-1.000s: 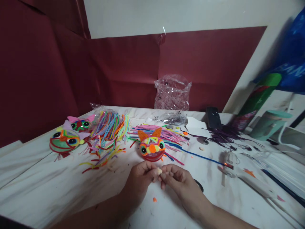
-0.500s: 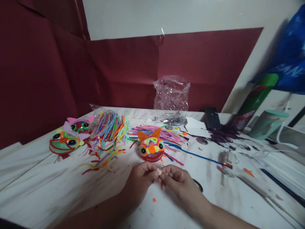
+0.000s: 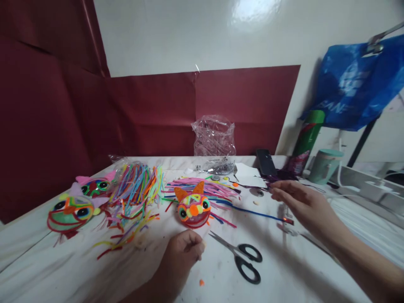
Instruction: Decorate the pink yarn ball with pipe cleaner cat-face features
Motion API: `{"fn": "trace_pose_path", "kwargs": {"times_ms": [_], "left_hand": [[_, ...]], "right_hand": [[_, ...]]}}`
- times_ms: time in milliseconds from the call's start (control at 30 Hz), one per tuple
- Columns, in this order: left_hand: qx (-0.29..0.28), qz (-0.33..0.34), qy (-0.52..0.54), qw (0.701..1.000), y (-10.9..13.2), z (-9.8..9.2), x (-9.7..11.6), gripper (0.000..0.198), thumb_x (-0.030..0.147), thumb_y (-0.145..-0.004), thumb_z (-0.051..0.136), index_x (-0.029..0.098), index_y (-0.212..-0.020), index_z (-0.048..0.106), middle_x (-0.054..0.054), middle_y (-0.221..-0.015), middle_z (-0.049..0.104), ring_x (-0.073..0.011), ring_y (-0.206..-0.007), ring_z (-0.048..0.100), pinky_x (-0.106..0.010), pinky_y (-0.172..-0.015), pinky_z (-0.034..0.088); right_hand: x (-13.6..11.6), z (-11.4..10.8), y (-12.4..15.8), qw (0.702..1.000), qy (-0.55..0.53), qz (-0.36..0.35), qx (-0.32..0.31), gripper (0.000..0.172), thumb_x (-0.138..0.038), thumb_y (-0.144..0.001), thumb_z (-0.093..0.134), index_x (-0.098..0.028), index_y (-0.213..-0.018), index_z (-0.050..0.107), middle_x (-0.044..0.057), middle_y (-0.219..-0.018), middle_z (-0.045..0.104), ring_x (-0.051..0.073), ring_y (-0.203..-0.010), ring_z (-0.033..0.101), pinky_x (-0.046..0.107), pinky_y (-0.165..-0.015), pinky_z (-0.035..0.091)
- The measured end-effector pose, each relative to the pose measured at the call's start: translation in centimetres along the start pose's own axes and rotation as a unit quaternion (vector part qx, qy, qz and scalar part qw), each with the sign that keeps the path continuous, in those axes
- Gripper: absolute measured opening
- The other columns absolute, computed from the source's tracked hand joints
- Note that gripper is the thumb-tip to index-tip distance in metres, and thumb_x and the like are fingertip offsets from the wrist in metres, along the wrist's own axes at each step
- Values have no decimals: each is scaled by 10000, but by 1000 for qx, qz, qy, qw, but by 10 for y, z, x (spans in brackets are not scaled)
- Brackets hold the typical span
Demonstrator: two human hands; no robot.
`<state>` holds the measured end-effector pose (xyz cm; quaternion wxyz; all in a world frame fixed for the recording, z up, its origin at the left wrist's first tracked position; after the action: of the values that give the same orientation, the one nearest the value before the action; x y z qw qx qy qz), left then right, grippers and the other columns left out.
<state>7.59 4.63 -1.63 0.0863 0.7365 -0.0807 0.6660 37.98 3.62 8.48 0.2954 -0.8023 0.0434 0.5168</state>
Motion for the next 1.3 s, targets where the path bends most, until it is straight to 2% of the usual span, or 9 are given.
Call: {"fn": "trace_pose_path", "kwargs": {"times_ms": [167,267,367,433,633,867,1000,1100,1300], "left_hand": [[0,4,-29,1000,-3,-2,1,185,315,-605,602,171,-525,516,35,-496,453,-110,-523,381,-231,-529,285],[17,-2,-69,997,-10,-9,-4,219,350,-572,614,177,-481,517,31,-479,457,-120,-514,392,-238,-523,304],[-6,-38,-118,992,-20,-10,-19,251,395,-532,642,185,-464,522,26,-466,478,-133,-504,409,-247,-518,316],[34,-26,-128,991,-23,-17,-21,277,439,-569,627,189,-498,530,32,-477,476,-132,-508,402,-243,-521,310],[74,4,-110,991,-8,-16,-7,215,378,-592,618,189,-524,540,38,-496,482,-129,-520,409,-238,-529,341],[88,110,-136,981,-2,-18,21,172,261,-674,600,187,-532,541,12,-563,554,-143,-571,518,-238,-567,414],[145,318,-212,912,15,-23,56,97,153,-725,575,199,-641,588,-42,-828,666,-182,-824,615,-290,-786,474],[157,431,-274,845,28,-18,66,131,96,-754,545,210,-702,584,-55,-949,672,-185,-954,604,-325,-863,477],[135,438,-343,820,13,-14,64,153,69,-779,516,202,-716,559,-94,-1158,644,-229,-1173,526,-442,-972,446]], "right_hand": [[77,-58,-8,980,196,34,-10,204,-410,-660,607,-233,-747,657,135,-801,730,291,-712,658,400,-654,466],[90,-82,-2,965,260,6,-4,178,-375,-705,555,-221,-717,645,121,-747,727,289,-681,655,401,-640,470],[91,-83,9,954,298,-13,-31,205,-342,-776,518,-202,-745,664,109,-769,721,258,-684,654,359,-635,476],[88,-77,15,946,321,-24,-51,189,-313,-783,540,-199,-816,687,108,-849,719,245,-744,654,333,-666,473],[96,-40,31,878,434,-87,-180,145,-198,-774,519,-193,-768,663,136,-817,693,274,-797,624,361,-708,439],[154,-42,21,885,431,-126,-122,189,-202,-641,609,-214,-826,642,178,-913,676,333,-830,611,438,-766,455],[123,-48,23,909,386,-137,-74,249,-264,-634,604,-170,-861,644,257,-964,661,384,-905,610,484,-829,464],[75,-42,28,949,287,-119,-61,317,-372,-703,544,-160,-921,633,187,-980,665,346,-910,631,446,-806,494],[39,4,37,984,80,81,-136,427,-545,-776,459,-166,-717,647,75,-625,633,201,-532,558,296,-473,424]]}}
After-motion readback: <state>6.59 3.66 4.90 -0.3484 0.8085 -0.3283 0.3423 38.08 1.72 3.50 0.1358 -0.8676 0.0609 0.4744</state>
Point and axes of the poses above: each hand's wrist, its own y-axis away from the middle knuckle, its own z-axis out of the palm, x = y × z, the point moved 9 cm from there along -y, towards the middle knuckle
